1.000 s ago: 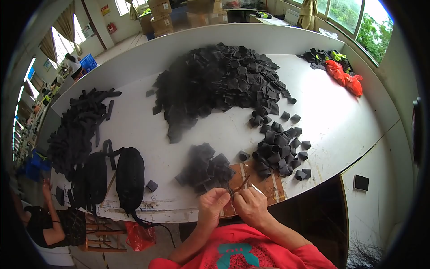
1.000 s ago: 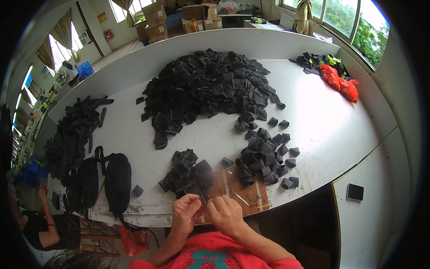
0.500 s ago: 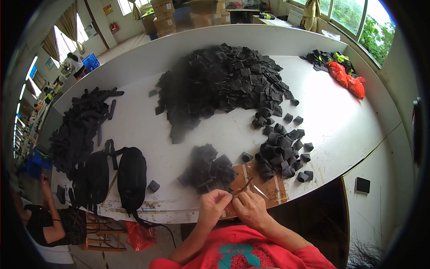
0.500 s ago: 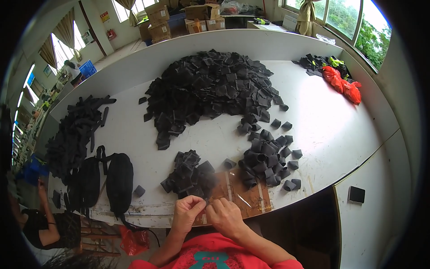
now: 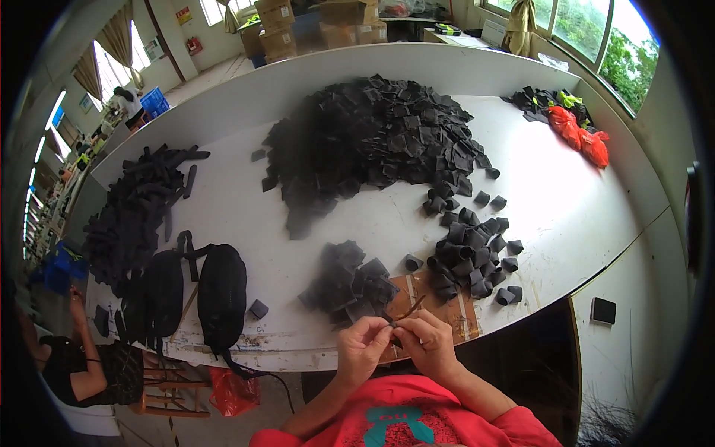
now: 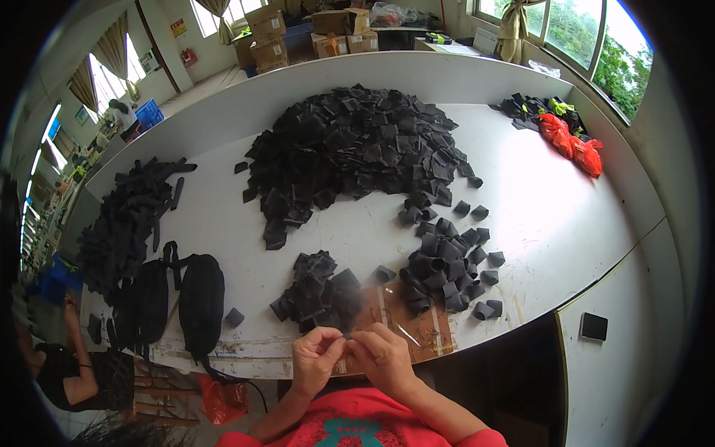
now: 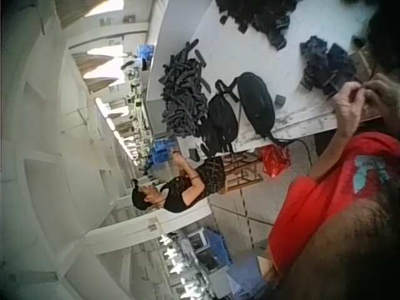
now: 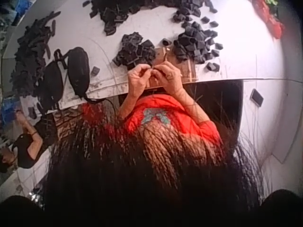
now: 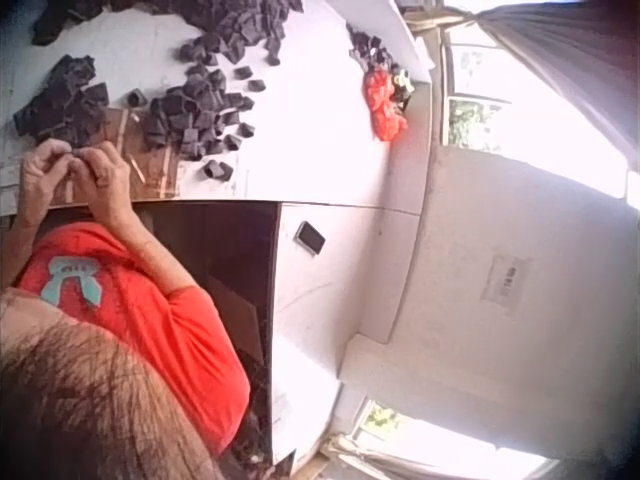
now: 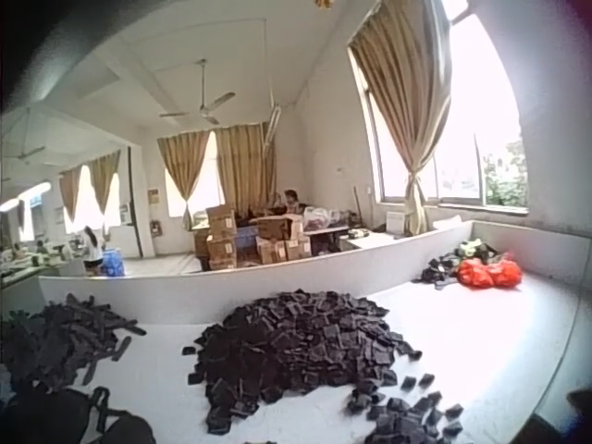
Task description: Assembling small black components by hand at a workbench.
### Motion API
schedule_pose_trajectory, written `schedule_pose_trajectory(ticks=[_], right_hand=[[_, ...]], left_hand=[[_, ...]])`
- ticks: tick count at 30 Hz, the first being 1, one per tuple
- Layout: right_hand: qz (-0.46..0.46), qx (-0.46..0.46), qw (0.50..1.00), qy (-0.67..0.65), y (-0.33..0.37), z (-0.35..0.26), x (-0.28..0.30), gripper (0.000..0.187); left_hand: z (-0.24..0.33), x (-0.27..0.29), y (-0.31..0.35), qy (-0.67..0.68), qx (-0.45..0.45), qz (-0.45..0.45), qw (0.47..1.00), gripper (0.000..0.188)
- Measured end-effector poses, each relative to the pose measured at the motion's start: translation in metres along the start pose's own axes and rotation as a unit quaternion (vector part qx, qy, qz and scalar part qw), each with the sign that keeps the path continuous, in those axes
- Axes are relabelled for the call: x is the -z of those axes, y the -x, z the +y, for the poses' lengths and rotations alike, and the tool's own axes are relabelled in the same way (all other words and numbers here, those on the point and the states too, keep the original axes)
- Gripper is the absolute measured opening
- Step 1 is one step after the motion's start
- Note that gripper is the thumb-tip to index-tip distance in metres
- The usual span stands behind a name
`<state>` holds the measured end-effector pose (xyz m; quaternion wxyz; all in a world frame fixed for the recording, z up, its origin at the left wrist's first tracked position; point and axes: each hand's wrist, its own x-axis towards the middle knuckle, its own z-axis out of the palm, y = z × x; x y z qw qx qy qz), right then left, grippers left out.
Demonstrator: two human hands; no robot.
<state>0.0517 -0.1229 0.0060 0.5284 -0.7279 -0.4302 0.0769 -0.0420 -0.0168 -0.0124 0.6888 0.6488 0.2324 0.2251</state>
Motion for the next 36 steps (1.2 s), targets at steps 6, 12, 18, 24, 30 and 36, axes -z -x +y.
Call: schedule_pose_trajectory(ticks=[6,12,18,24,30,36], right_hand=[[0.047,0.08,0.97,0.225,-0.001,0.01,-0.015,0.016],[0.089,-0.088,0.99,0.06,0.003,0.005,-0.011,0.004],[-0.045,-0.363,0.754,-0.546,0.011,0.018,0.005,0.004],[-0.106,-0.372,0.74,-0.551,0.006,0.024,0.006,0.021],[-0.147,-0.255,0.852,-0.432,-0.009,0.002,0.03,0.024],[-0.103,-0.217,0.913,-0.33,-0.064,-0.01,0.054,0.031]], left_hand=[[-0.009,-0.021,-0.004,-0.166,-0.166,0.16,0.959,0.005],[0.01,-0.001,-0.009,0.4,0.188,-0.052,0.895,0.017],[0.003,-0.006,-0.003,0.214,0.107,-0.033,0.97,0.014],[-0.001,-0.025,-0.003,-0.005,-0.045,0.077,0.996,0.009],[0.024,-0.001,-0.01,0.571,0.219,-0.248,0.751,0.013],[0.057,-0.012,-0.047,0.502,0.193,-0.202,0.819,0.014]])
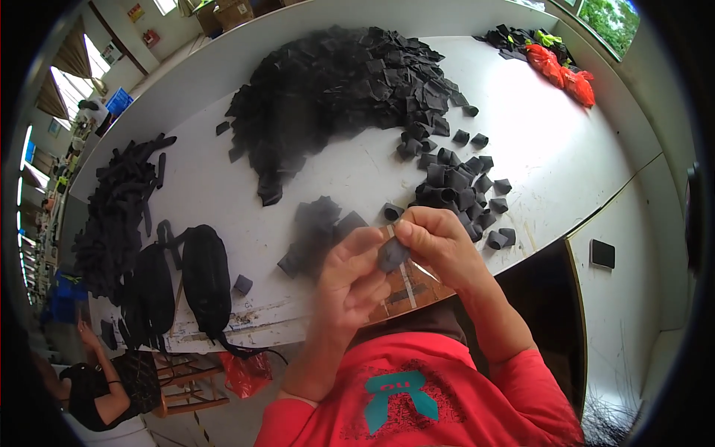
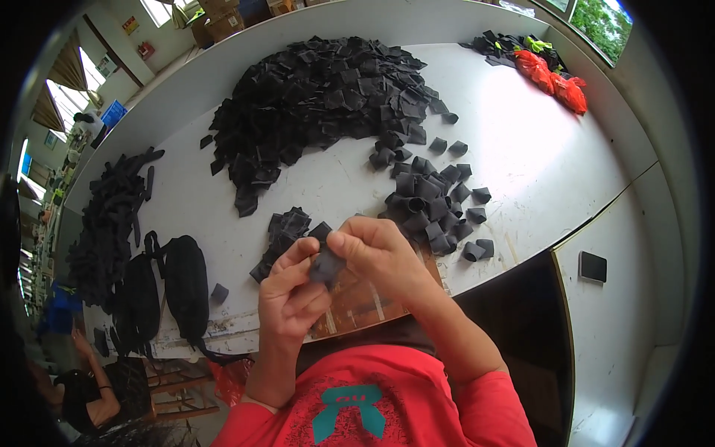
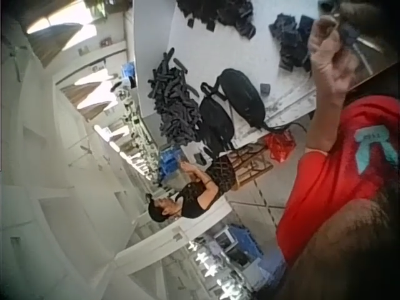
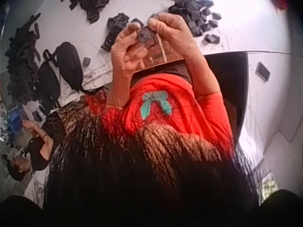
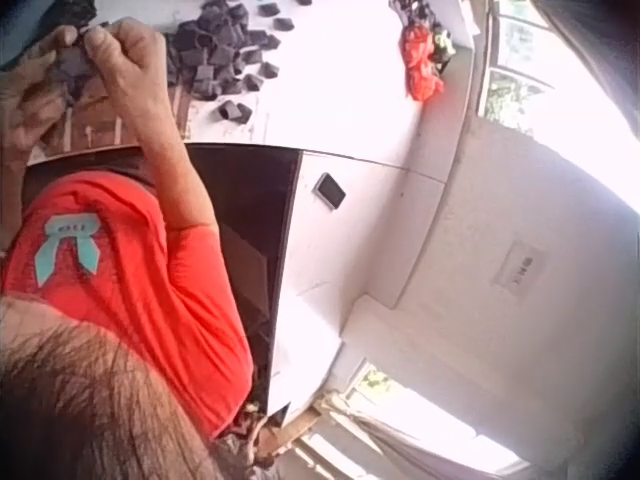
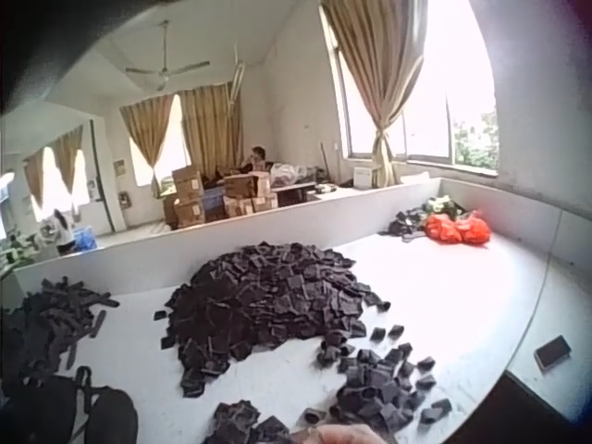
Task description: Assembling small black components by hand at a workbench.
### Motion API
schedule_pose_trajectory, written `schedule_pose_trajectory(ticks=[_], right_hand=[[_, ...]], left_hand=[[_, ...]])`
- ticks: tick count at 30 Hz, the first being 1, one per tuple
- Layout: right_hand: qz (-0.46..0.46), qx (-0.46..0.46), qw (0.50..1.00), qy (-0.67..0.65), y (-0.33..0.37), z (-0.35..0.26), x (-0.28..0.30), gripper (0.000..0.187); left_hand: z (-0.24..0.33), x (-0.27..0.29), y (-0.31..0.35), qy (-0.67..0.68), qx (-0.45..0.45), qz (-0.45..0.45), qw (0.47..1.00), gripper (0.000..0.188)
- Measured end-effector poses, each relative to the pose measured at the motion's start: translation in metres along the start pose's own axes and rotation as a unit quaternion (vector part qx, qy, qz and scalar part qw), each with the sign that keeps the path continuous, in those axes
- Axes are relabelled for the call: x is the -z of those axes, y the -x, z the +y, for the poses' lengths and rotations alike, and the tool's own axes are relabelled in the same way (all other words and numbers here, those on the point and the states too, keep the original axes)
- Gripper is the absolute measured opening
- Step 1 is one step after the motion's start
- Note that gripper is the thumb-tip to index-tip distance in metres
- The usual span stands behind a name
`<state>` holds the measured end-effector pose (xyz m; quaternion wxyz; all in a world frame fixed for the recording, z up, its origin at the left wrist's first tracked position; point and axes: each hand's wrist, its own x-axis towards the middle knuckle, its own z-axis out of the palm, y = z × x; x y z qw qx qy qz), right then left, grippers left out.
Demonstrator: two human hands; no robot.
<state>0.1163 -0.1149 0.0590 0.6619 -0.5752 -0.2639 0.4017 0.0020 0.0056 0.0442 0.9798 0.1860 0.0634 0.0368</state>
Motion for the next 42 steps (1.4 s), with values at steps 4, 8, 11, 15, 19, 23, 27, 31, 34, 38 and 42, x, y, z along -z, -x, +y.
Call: schedule_pose_trajectory(ticks=[4,8,11,15,19,23,27,31,34,38,42], right_hand=[[-0.072,-0.007,0.992,-0.105,0.001,0.053,0.009,0.028],[-0.046,0.043,0.996,-0.058,0.002,0.049,0.008,0.031],[0.002,0.032,0.999,0.012,0.003,0.033,0.008,0.033],[0.112,0.146,0.974,0.135,0.011,0.037,0.007,0.034],[0.135,0.325,0.873,0.338,0.021,0.024,0.001,0.036],[0.135,0.319,0.848,0.401,0.02,0.023,-0.006,0.029],[0.115,0.361,0.851,0.363,0.007,0.031,-0.004,0.022],[0.142,0.329,0.891,0.277,0.006,0.06,0.002,0.021],[0.131,0.332,0.888,0.291,0.005,0.052,0.0,0.019],[0.145,0.356,0.868,0.315,0.007,0.059,0.001,0.018],[0.143,0.356,0.864,0.327,0.005,0.052,0.0,0.02]], left_hand=[[-0.022,0.034,-0.002,-0.076,-0.037,0.062,0.994,0.013],[-0.026,0.026,-0.004,-0.166,-0.104,0.073,0.978,0.014],[-0.021,0.014,-0.009,-0.297,-0.157,0.091,0.937,0.019],[-0.017,0.007,-0.005,-0.471,-0.267,0.066,0.838,0.028],[-0.015,0.008,-0.008,-0.567,-0.303,0.007,0.766,0.018],[-0.012,0.011,-0.011,-0.581,-0.35,0.008,0.735,0.012],[-0.007,0.012,-0.012,-0.559,-0.341,0.005,0.756,0.01],[-0.008,0.007,-0.014,-0.642,-0.314,-0.011,0.699,0.011],[-0.005,0.004,-0.015,-0.65,-0.332,-0.01,0.684,0.014],[-0.007,-0.002,-0.013,-0.67,-0.331,-0.03,0.664,0.013],[-0.006,0.002,-0.017,-0.667,-0.342,-0.018,0.661,0.013]])
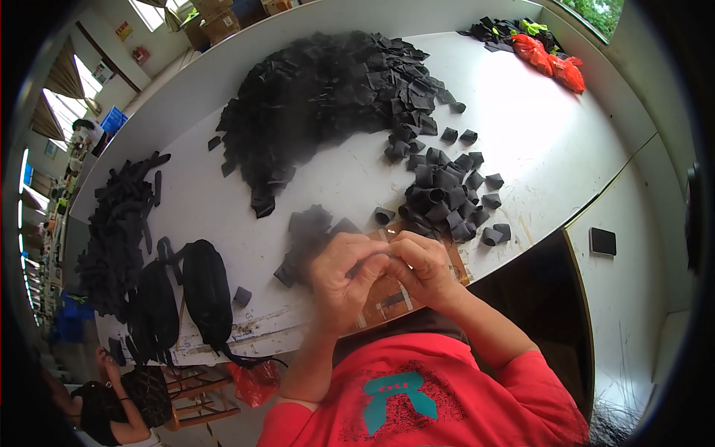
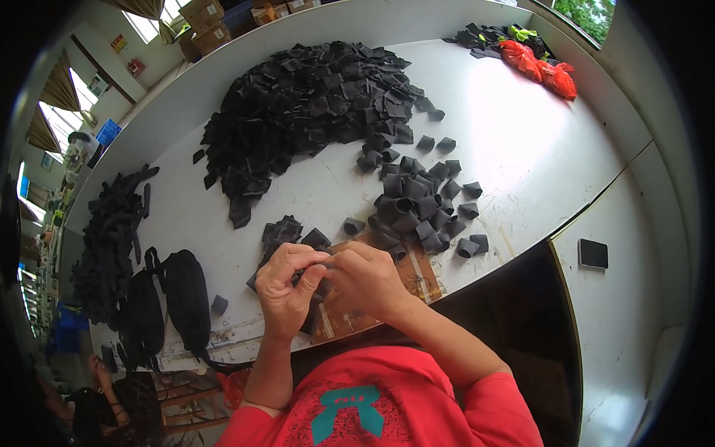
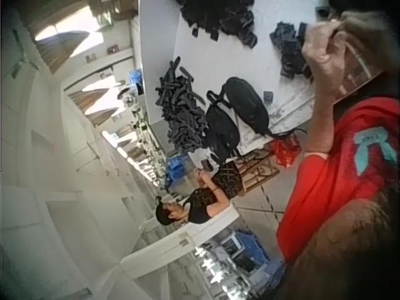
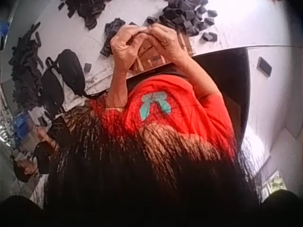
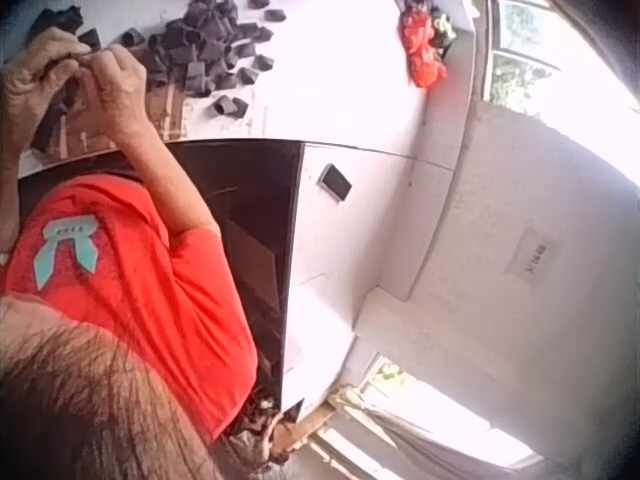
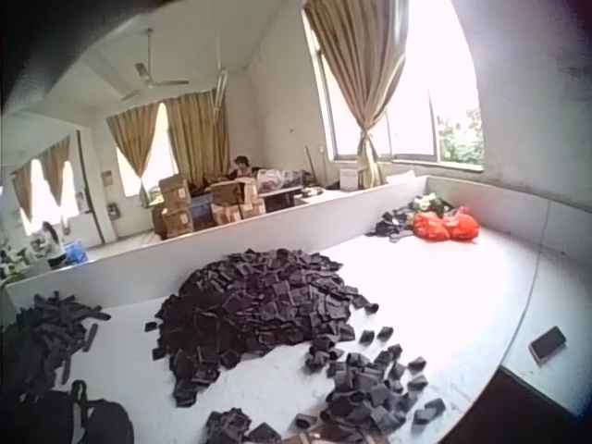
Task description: Assembling small black components by hand at a workbench.
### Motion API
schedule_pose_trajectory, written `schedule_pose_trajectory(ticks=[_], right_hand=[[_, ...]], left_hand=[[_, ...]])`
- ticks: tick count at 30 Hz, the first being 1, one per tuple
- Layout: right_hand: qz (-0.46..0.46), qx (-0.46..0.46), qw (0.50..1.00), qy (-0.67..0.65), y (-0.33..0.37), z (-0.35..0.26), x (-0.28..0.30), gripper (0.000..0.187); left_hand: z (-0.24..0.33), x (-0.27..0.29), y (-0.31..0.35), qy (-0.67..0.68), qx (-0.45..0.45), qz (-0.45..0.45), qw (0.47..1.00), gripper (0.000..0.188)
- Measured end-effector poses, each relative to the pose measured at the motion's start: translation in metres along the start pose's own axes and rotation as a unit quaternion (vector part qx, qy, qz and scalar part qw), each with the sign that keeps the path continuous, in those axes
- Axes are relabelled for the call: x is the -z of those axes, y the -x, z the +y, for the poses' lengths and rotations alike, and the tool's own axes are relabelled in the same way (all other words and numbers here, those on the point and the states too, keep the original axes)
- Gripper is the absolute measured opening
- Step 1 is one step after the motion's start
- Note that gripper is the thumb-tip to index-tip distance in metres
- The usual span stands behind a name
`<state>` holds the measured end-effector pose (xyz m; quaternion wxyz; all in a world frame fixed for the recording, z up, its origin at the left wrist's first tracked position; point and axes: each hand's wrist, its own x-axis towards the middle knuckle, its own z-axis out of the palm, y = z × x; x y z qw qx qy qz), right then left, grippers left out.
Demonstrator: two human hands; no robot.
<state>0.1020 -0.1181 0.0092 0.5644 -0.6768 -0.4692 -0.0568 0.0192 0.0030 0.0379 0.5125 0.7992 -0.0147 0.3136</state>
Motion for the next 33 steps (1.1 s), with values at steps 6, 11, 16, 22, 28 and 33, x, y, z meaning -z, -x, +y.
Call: schedule_pose_trajectory(ticks=[6,11,16,22,28,33], right_hand=[[-0.035,-0.044,0.998,-0.036,-0.015,-0.029,0.015,0.017],[-0.016,-0.021,1.0,0.0,-0.015,-0.026,0.013,0.017],[-0.006,0.061,0.998,0.034,-0.002,-0.004,0.006,0.023],[-0.003,0.076,0.995,0.058,-0.004,-0.01,0.005,0.013],[-0.015,-0.175,0.956,-0.236,-0.016,-0.016,0.03,0.012],[0.177,-0.359,0.895,-0.195,-0.019,0.057,0.055,0.025]], left_hand=[[-0.007,0.0,0.02,0.307,0.12,0.161,0.93,0.016],[-0.018,-0.006,0.028,0.478,0.18,0.187,0.839,0.018],[-0.025,-0.01,0.038,0.357,0.147,0.168,0.907,0.014],[-0.002,-0.005,0.021,0.264,0.152,0.093,0.948,0.015],[-0.029,0.001,0.022,0.112,0.072,0.089,0.987,0.022],[-0.151,0.055,0.018,-0.262,0.265,0.247,0.895,0.03]])
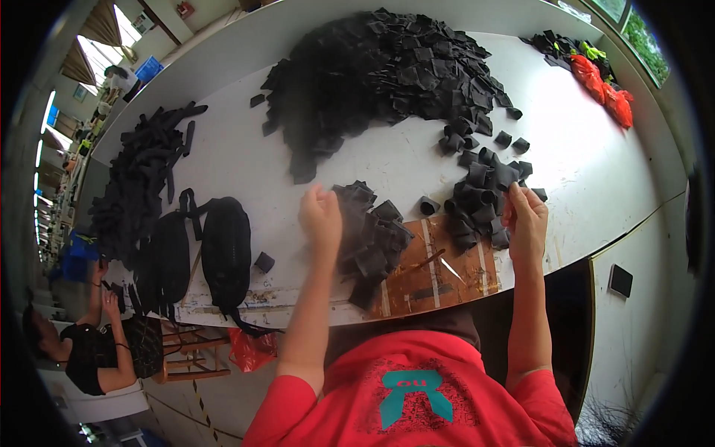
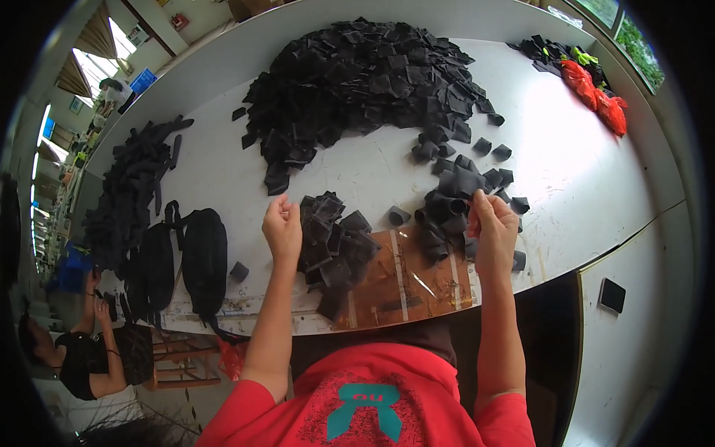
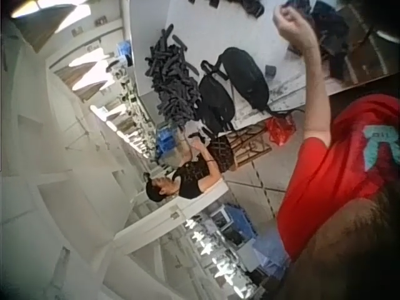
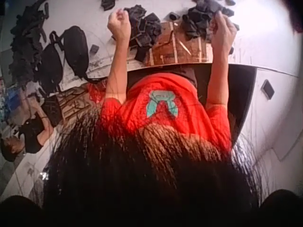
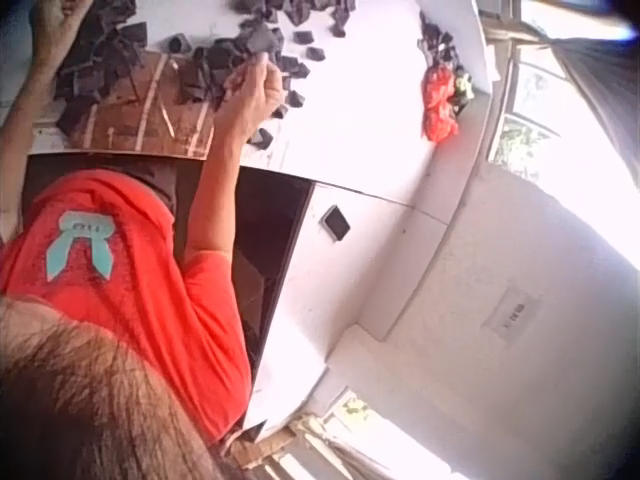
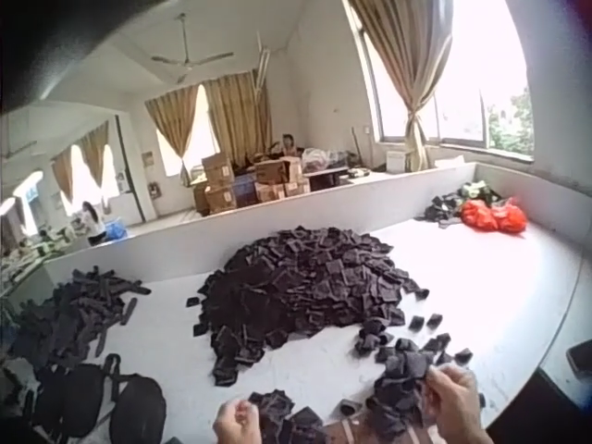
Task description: Assembling small black components by hand at a workbench.
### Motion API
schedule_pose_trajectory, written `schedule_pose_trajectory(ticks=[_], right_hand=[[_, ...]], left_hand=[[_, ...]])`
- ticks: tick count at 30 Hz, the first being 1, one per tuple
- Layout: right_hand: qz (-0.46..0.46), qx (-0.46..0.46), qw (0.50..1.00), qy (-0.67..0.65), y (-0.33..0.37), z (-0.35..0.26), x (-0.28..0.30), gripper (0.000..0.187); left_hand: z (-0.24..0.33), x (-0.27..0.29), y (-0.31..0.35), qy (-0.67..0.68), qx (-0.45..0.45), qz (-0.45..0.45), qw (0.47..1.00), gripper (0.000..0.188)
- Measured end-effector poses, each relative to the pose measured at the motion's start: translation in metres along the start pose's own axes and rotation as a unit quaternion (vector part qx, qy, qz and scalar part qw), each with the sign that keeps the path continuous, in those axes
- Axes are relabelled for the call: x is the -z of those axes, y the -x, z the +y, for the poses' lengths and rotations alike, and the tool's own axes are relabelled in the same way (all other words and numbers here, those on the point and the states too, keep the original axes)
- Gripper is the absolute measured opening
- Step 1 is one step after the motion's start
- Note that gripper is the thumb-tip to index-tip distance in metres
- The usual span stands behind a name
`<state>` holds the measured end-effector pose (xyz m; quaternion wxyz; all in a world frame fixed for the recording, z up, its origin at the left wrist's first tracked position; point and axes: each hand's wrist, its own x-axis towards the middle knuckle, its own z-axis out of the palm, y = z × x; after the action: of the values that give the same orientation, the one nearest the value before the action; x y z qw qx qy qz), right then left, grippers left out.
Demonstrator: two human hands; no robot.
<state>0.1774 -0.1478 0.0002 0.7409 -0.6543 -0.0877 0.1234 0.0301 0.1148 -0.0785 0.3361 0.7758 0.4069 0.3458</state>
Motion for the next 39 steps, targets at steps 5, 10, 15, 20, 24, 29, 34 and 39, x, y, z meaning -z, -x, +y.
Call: schedule_pose_trajectory(ticks=[5,10,15,20,24,29,34,39], right_hand=[[-0.013,-0.074,0.987,0.141,-0.005,0.039,0.017,0.031],[0.002,0.002,0.971,0.238,0.02,0.049,0.025,0.028],[-0.026,0.121,0.958,0.259,0.08,0.042,0.0,0.01],[-0.184,0.266,0.899,0.294,0.121,0.018,-0.031,0.014],[-0.263,0.088,0.949,0.15,0.114,0.014,-0.055,0.034],[-0.187,0.222,0.921,0.259,0.112,0.009,-0.065,0.007],[-0.106,0.386,0.843,0.359,0.101,0.016,-0.059,0.013],[-0.118,0.424,0.789,0.429,0.103,0.02,-0.05,0.019]], left_hand=[[-0.057,-0.021,-0.047,-0.196,0.029,-0.081,0.977,0.034],[-0.066,-0.03,-0.052,-0.14,-0.012,-0.118,0.983,0.012],[-0.025,0.014,-0.037,-0.124,-0.125,0.166,0.97,0.009],[0.05,0.067,0.022,0.151,-0.071,0.096,0.981,0.007],[0.073,0.066,0.073,0.382,0.049,-0.284,0.878,0.007],[0.088,0.054,0.106,0.407,0.08,-0.205,0.886,0.008],[0.096,0.05,0.106,0.434,0.16,-0.261,0.847,0.009],[0.099,0.042,0.106,0.482,0.267,-0.32,0.771,0.011]])
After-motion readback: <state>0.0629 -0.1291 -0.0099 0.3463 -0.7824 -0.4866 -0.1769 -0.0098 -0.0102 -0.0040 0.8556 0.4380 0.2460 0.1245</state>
